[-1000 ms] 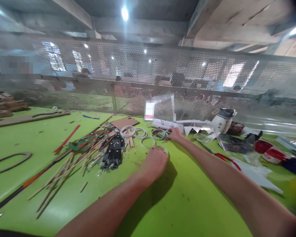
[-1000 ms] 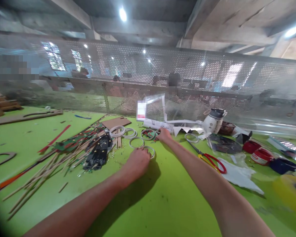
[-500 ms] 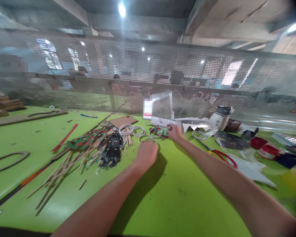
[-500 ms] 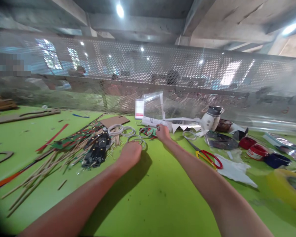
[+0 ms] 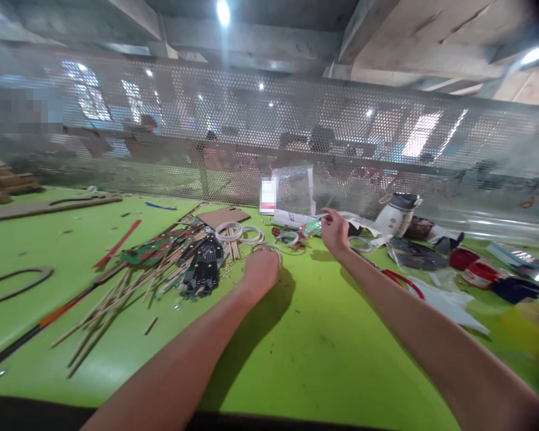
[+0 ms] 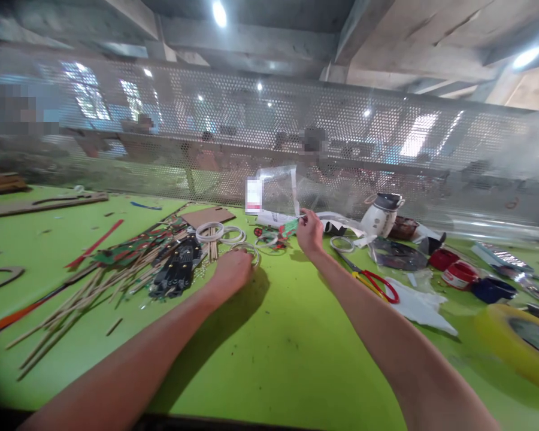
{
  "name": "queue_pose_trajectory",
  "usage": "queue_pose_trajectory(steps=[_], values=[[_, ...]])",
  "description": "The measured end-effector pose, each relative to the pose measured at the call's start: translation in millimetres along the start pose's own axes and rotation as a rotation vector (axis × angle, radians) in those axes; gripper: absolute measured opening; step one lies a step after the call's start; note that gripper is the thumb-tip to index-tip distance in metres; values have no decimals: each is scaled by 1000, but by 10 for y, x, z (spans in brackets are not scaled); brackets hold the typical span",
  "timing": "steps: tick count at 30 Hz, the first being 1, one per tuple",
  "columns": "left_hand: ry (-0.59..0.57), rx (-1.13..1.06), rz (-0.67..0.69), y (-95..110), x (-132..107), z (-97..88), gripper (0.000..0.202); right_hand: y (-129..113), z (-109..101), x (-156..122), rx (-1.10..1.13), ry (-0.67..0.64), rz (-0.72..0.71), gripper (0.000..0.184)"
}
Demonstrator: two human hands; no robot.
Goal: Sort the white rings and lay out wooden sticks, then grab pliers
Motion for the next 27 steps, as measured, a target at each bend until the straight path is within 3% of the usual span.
queue_pose_trajectory(steps=[5,10,12,15,20,22,27], values=[[65,-163,-49,3,-14,-8,26,68,-64,-47,97,-46,118,22],[145,-484,-67,89,26,-96,32,-66,-164,-300,308,-218,172,20],[91,-654,-51,161,32,-102,35,-167,-273,-480,412,-286,144,22],[-82,-919,-27,270,-1,-52,35,-295,-460,-715,549,-325,113,31],[-385,-1505,-121,327,-68,47,19,-330,-701,-840,676,-307,164,36],[-406,-1631,-158,321,-72,50,21,-287,-778,-840,708,-308,223,42],[-428,-1665,-232,355,-91,49,20,-190,-903,-893,762,-336,366,54]])
Point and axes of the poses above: each hand's wrist, its own x-axis towards the middle knuckle, its own z-axis out of the palm, y = z × x, the point moved 1 cm from there along x, towards the middle knuckle, and after that the axes turned 5 degrees about y, right-handed, at the moved point
